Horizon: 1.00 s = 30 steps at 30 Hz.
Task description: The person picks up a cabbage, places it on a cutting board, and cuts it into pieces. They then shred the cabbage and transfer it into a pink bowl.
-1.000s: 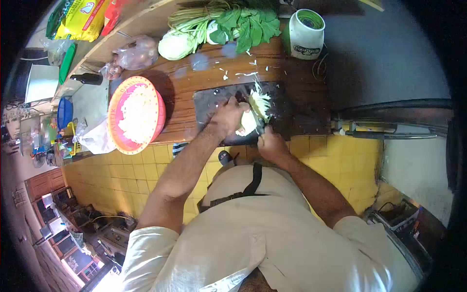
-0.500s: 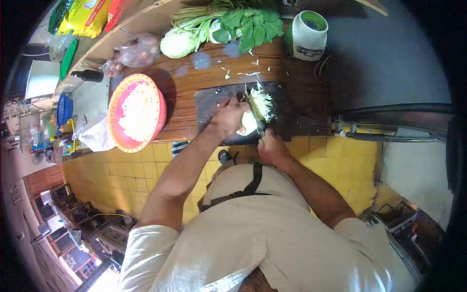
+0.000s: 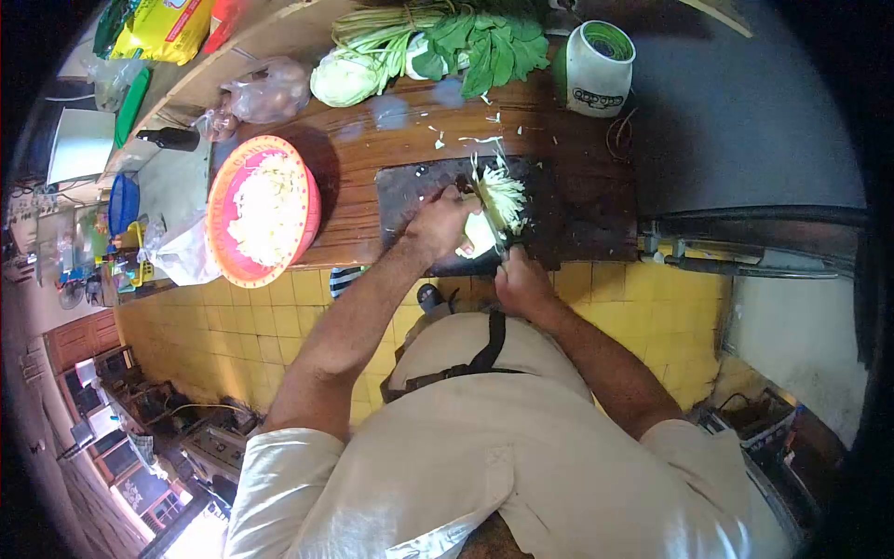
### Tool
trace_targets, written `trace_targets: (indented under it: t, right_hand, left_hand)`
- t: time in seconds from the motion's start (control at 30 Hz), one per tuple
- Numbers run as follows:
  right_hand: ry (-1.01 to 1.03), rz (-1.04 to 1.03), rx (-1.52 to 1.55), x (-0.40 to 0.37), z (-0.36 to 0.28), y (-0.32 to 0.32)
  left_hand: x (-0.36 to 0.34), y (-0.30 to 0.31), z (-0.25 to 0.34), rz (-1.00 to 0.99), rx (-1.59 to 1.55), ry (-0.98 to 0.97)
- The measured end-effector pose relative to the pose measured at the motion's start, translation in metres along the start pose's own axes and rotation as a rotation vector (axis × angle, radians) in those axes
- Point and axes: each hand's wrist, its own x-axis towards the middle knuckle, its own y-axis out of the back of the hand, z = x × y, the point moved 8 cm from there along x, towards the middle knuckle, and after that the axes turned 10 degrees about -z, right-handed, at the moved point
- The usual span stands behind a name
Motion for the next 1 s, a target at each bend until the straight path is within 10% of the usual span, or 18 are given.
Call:
trace_targets:
  t: [1.0]
  right_hand:
    - [-0.069, -0.065, 0.055, 0.009, -0.002, 0.003]
  left_hand:
    - [-0.001, -0.004, -0.007, 0.163, 0.034, -0.108]
